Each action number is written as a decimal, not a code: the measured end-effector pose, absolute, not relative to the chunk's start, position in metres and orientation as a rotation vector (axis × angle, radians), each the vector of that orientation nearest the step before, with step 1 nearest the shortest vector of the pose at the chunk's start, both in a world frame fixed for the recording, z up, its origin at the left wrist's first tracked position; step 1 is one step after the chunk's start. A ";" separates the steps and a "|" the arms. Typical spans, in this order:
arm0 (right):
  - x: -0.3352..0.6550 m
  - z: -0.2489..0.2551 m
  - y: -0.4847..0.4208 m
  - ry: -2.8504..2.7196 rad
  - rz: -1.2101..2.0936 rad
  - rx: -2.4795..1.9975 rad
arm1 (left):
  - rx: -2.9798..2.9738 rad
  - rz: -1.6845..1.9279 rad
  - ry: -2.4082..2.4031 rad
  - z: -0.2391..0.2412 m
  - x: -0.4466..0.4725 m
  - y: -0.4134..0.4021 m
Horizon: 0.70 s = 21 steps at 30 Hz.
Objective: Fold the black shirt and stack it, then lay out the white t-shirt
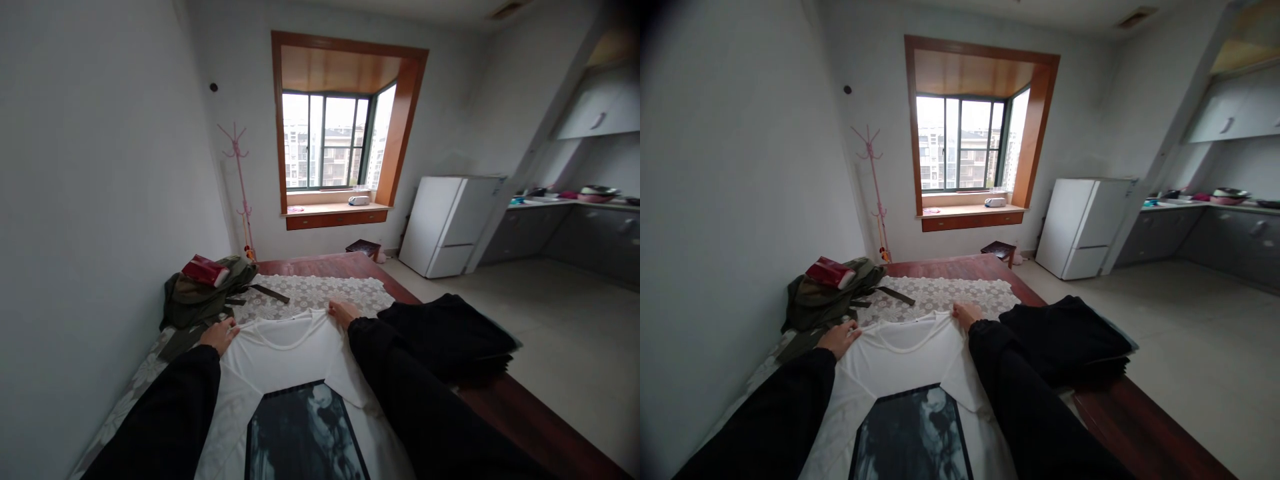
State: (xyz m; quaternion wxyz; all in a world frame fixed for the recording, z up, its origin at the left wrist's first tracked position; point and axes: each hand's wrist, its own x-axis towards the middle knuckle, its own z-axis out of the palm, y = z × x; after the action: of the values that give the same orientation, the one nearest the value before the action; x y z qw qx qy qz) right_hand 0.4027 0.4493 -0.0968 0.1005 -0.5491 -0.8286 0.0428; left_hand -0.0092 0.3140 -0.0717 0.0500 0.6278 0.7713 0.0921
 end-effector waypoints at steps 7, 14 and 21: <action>0.393 -0.104 0.434 -2.592 0.074 -1.385 | 2.160 0.266 2.225 -0.088 0.005 0.303; 0.375 -0.122 0.389 -2.769 0.281 -1.235 | 2.258 0.182 2.043 -0.114 0.045 0.281; 0.394 -0.104 0.361 -2.683 0.259 -1.285 | 2.272 0.226 2.043 -0.098 0.049 0.242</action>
State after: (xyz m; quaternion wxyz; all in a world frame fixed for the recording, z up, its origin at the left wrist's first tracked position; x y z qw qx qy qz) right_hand 0.3938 0.3608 -0.1040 0.0776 -0.4290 -0.8958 0.0865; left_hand 0.0487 0.2422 -0.0983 0.0392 0.7410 0.6663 0.0738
